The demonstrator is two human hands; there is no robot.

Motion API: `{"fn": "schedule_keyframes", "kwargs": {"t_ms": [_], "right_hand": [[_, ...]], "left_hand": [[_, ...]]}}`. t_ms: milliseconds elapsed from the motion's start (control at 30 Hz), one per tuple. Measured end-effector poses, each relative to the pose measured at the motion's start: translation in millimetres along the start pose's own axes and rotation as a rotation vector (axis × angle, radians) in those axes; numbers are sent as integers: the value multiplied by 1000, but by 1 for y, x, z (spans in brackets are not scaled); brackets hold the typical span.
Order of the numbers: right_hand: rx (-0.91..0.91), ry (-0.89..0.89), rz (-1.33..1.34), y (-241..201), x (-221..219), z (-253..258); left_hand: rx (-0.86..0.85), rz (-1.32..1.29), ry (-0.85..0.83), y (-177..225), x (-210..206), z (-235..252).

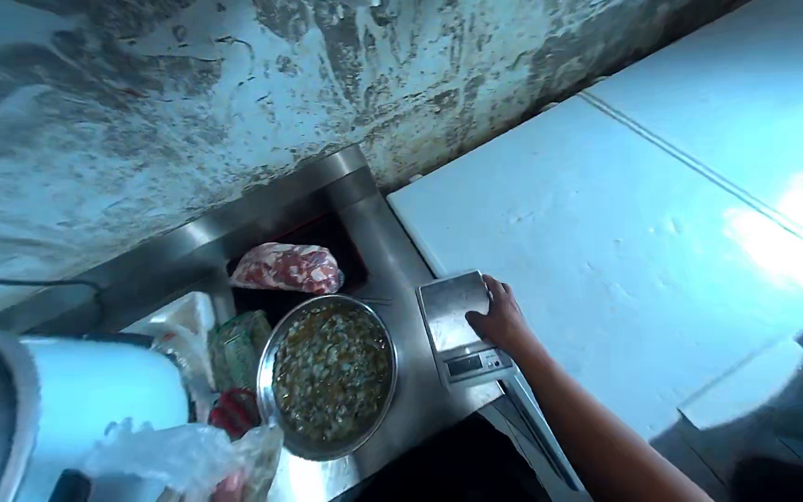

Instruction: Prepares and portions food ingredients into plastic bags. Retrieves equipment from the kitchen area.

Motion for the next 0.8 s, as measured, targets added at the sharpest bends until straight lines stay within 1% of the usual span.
{"fn": "schedule_keyframes", "kwargs": {"t_ms": [67,133,167,200,233,267,333,367,400,433,533,600,667,700,733,767,800], "right_hand": [[11,-62,-20,-17,-16,-6],[66,-79,-102,-38,-25,-15],[139,-53,-133,-54,-29,-24],[252,-20,-107,-73,-34,-36],[379,-22,-11,-98,-38,-53],[476,-102,115,-125,-44,-72],[573,-414,376,-176,-59,-103],[599,-539,450,-195,-68,-110],[608,-587,501,-209,-78,-113],[592,-562,545,-217,-87,-113],[498,-376,660,-220,-102,-113],[496,-329,704,-216,-110,-125],[529,-363,733,-213,-113,-136],[566,-403,714,-213,-111,-139],[613,-455,669,-214,-109,-142],[656,-514,603,-216,-107,-145],[688,-563,537,-218,-106,-149]], "left_hand": [[-27,5,-13,5,-2,-2],[6,-26,5,21,-9,-2],[21,-43,8,28,-13,0],[29,-69,2,35,-18,3],[14,-109,-14,40,-24,8],[-13,-156,-47,45,-31,13],[-124,-218,-180,50,-45,28],[-182,-210,-239,52,-50,36],[-219,-197,-278,55,-53,43],[-230,-196,-298,55,-53,48],[-219,-261,-271,44,-41,62],[-191,-398,-343,32,-33,65],[-149,-608,-511,19,-24,68],[-141,-689,-575,15,-18,72],[-155,-736,-605,14,-11,78],[-171,-734,-584,14,-3,83],[-189,-702,-522,16,6,87]]}}
Point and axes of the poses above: each hand's wrist, its own z-axis towards the middle knuckle, its own x-axis out of the back of the hand, y = z × x, the point moved 1 cm from there along z, towards the middle knuckle, and after that the axes turned 5 degrees about x, right-handed, at the moved point
